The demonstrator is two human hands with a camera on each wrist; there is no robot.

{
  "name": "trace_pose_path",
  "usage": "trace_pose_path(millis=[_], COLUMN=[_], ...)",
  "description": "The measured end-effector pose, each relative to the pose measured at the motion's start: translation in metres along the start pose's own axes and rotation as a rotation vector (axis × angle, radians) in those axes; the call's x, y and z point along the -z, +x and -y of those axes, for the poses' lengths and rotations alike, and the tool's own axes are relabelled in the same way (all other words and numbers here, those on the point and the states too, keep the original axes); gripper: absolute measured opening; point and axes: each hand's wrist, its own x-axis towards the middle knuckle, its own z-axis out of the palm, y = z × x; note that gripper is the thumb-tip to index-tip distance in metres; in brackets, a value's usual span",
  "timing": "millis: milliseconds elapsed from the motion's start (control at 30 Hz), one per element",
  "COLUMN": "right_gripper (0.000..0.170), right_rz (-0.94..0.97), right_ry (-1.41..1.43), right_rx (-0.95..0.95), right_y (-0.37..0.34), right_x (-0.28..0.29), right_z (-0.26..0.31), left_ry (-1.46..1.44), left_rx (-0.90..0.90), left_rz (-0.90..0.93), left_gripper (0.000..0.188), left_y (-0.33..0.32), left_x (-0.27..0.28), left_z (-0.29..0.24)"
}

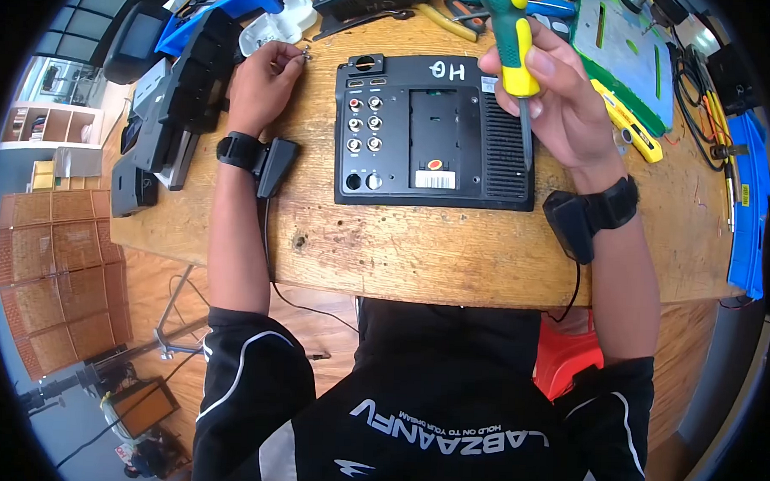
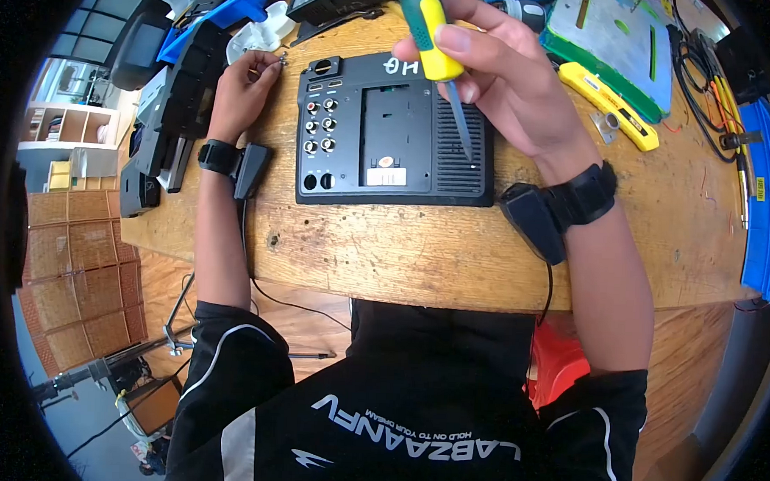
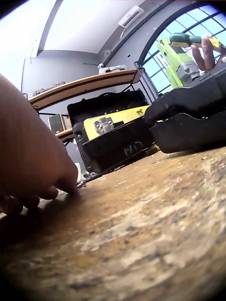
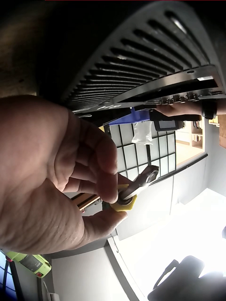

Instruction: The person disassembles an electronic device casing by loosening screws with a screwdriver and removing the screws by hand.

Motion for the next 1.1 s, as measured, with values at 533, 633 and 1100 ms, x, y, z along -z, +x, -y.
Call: trace_pose_path(millis=[533, 633, 1100], right_gripper=[0.047, 0.047, 0.050], right_rz=[-0.020, -0.009, 0.000], right_ry=[-0.010, -0.015, -0.015], right_rx=[0.006, -0.004, -0.008], right_y=[0.000, 0.001, 0.001], right_x=[-0.001, 0.000, -0.002], right_z=[0.001, 0.001, 0.002], left_ry=[0.036, 0.073, 0.059], left_rx=[0.020, 0.054, 0.024], left_rz=[-0.005, 0.031, 0.014], left_gripper=[0.027, 0.025, 0.022], left_y=[0.002, -0.001, -0.002], left_x=[0.004, 0.011, 0.010], left_z=[0.008, -0.006, -0.007])
